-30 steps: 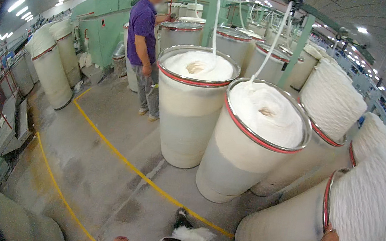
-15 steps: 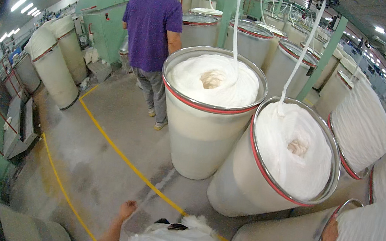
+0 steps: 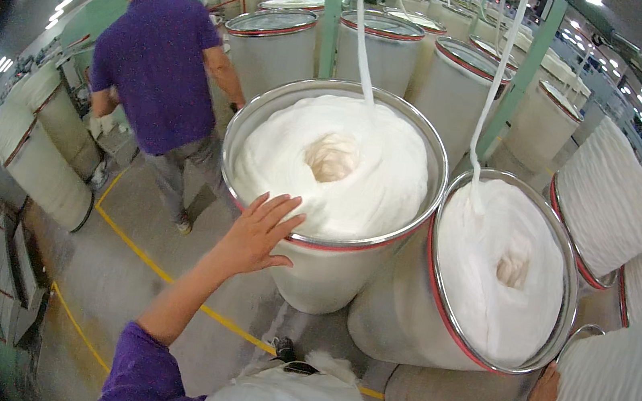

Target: The person winds white yarn into large cylindrical containers using a thin wooden stick to guide the strands. They repeatedly lift and reposition the yarn, secure it with the stick, and move between multiple containers in a factory setting.

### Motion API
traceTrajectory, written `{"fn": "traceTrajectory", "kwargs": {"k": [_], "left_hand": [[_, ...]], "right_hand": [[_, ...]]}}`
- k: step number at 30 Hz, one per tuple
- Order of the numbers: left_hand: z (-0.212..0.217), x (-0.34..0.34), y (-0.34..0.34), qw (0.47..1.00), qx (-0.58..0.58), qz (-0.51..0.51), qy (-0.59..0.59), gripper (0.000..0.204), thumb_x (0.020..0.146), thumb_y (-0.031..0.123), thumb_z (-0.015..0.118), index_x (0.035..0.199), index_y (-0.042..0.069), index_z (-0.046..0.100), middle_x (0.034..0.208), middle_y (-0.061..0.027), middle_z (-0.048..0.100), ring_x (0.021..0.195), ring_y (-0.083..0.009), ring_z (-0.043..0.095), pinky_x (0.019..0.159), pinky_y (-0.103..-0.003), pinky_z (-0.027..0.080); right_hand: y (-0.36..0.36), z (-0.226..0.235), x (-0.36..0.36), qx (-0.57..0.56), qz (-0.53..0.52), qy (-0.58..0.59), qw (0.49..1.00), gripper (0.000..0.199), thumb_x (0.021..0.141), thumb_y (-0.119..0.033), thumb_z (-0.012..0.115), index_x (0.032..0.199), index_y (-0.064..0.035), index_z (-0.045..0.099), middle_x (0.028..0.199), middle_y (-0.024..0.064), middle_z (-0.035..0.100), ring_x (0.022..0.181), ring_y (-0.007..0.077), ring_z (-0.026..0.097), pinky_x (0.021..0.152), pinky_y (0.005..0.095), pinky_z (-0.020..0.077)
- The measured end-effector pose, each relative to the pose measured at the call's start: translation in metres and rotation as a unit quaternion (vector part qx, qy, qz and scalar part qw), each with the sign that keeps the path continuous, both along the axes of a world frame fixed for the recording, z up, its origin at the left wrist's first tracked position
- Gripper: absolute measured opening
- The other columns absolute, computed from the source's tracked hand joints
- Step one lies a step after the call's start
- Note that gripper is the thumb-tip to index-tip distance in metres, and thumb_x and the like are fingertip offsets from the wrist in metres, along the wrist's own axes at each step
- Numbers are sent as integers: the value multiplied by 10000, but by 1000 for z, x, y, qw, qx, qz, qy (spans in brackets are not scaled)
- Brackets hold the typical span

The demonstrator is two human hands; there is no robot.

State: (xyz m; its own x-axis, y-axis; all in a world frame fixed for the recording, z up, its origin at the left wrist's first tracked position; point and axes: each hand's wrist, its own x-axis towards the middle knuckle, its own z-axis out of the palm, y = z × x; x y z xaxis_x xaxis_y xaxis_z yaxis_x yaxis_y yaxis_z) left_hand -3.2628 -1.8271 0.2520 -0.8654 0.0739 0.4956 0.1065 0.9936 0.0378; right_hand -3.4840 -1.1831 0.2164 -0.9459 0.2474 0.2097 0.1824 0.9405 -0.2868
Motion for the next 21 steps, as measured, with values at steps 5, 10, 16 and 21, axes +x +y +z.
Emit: {"fn": "traceTrajectory", "kwargs": {"k": [5, 10, 16, 21], "left_hand": [[-14, -55, -44, 999, -14, -51, -10, 502, 661, 323, 791, 1087, 115, 623, 1369, -81, 519, 1251, -291, 500, 1024, -468, 415], [-26, -92, -81, 999, 20, -33, 2, 407, 611, 265, 812, 953, 109, 657, 1312, -54, 575, 1229, -281, 519, 1007, -476, 428], [-30, -178, -135, 1000, 19, 2, 1, 497, 571, 316, 841, 999, 126, 673, 1297, -38, 596, 1248, -270, 515, 1068, -480, 383], [-34, -253, -166, 999, 33, -27, 13, 549, 559, 311, 845, 1041, 125, 661, 1272, -21, 615, 1219, -264, 540, 1058, -471, 400]], "right_hand": [[-11, -11, 38, 60, -79, -23, 995, 624, 1000, -537, 274, 1065, -16, 611, 1010, 253, 639, 952, 456, 577, 828, 511, 427], [10, -31, 65, 137, -109, -20, 984, 587, 997, -516, 319, 1193, -30, 582, 1072, 246, 644, 954, 436, 605, 818, 502, 464], [-7, -26, 57, 275, -71, -38, 958, 503, 972, -446, 433, 1231, -40, 575, 1063, 226, 657, 949, 396, 627, 809, 479, 492], [-63, -7, 32, 302, -134, -67, 942, 462, 969, -407, 449, 1211, -38, 587, 1041, 195, 665, 928, 347, 638, 786, 439, 508]]}}
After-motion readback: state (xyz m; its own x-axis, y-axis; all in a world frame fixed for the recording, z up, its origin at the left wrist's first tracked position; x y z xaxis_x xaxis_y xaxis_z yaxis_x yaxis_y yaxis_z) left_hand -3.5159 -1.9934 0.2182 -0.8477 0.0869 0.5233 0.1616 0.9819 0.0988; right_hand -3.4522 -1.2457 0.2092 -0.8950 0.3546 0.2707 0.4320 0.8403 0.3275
